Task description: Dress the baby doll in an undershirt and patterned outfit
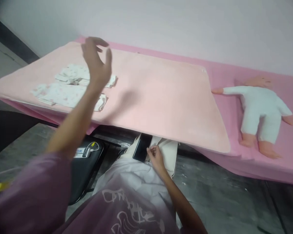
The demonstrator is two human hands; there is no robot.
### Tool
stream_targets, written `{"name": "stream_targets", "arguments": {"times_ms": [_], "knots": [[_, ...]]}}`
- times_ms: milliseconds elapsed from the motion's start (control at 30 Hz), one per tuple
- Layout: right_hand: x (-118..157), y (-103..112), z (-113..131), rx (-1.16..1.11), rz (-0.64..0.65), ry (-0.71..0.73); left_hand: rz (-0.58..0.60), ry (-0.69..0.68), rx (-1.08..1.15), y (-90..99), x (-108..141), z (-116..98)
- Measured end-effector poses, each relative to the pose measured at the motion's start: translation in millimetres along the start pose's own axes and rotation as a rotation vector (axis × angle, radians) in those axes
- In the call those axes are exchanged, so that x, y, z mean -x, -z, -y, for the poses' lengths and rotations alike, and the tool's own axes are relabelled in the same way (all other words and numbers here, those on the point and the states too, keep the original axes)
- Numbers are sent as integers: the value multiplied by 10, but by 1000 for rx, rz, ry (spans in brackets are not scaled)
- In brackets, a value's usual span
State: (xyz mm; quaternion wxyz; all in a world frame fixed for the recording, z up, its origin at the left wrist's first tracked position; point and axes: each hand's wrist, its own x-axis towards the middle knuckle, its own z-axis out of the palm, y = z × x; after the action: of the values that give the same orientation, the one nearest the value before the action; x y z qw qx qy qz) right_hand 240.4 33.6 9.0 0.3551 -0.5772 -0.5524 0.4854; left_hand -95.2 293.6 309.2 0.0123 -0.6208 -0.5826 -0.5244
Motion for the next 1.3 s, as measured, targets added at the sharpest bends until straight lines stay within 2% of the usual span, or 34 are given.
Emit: {"name": "stream_targets", "arguments": {"times_ms": [67, 100, 133, 167, 200, 233, 267, 333, 400, 500, 600, 767, 867, 967, 1067, 1200, 1300], "knots": [[0, -26, -39, -31, 72, -55, -88, -256, 170, -245, 720, -674], [13, -28, -48, -39, 108, -69, -121, -296, 261, -310, 1156, -929], [33, -23, -53, -47, 145, -80, -109, -262, 313, -337, 1608, -1105], [59, -16, -57, -52, 181, -87, 0, -194, 320, -335, 2049, -1197], [87, -9, -59, -54, 209, -93, 89, -152, 335, -314, 2456, -1208], [115, -5, -61, -55, 228, -99, 206, -117, 365, -282, 2816, -1149], [140, -8, -62, -57, 237, -101, 269, -40, 379, -245, 3121, -1037], [175, -36, -61, -60, 237, -104, 346, 143, 329, -170, 3566, -727], [186, -98, -55, -59, 218, -121, 381, 304, 269, -92, 3830, -413], [173, -218, -47, -23, 152, -154, 472, 436, 257, 9, 4023, -106], [154, -304, -53, 12, 114, -164, 569, 494, 357, 18, 4120, -20], [155, -326, -99, -26, 115, -170, 554, 593, 487, -187, 4189, -32], [172, -317, -104, -162, 118, -180, 488, 693, 538, -318, 4178, -39], [197, -291, -40, -319, 142, -127, 475, 821, 641, -383, 4145, -111], [212, -232, 84, -416, 237, -80, 514, 971, 807, -403, 4104, -241], [159, -132, 233, -557, 354, -166, 620, 1194, 974, -479, 4044, -336], [62, -77, 266, -600, 380, -195, 621, 1233, 1024, -606, 4009, -290]]}}
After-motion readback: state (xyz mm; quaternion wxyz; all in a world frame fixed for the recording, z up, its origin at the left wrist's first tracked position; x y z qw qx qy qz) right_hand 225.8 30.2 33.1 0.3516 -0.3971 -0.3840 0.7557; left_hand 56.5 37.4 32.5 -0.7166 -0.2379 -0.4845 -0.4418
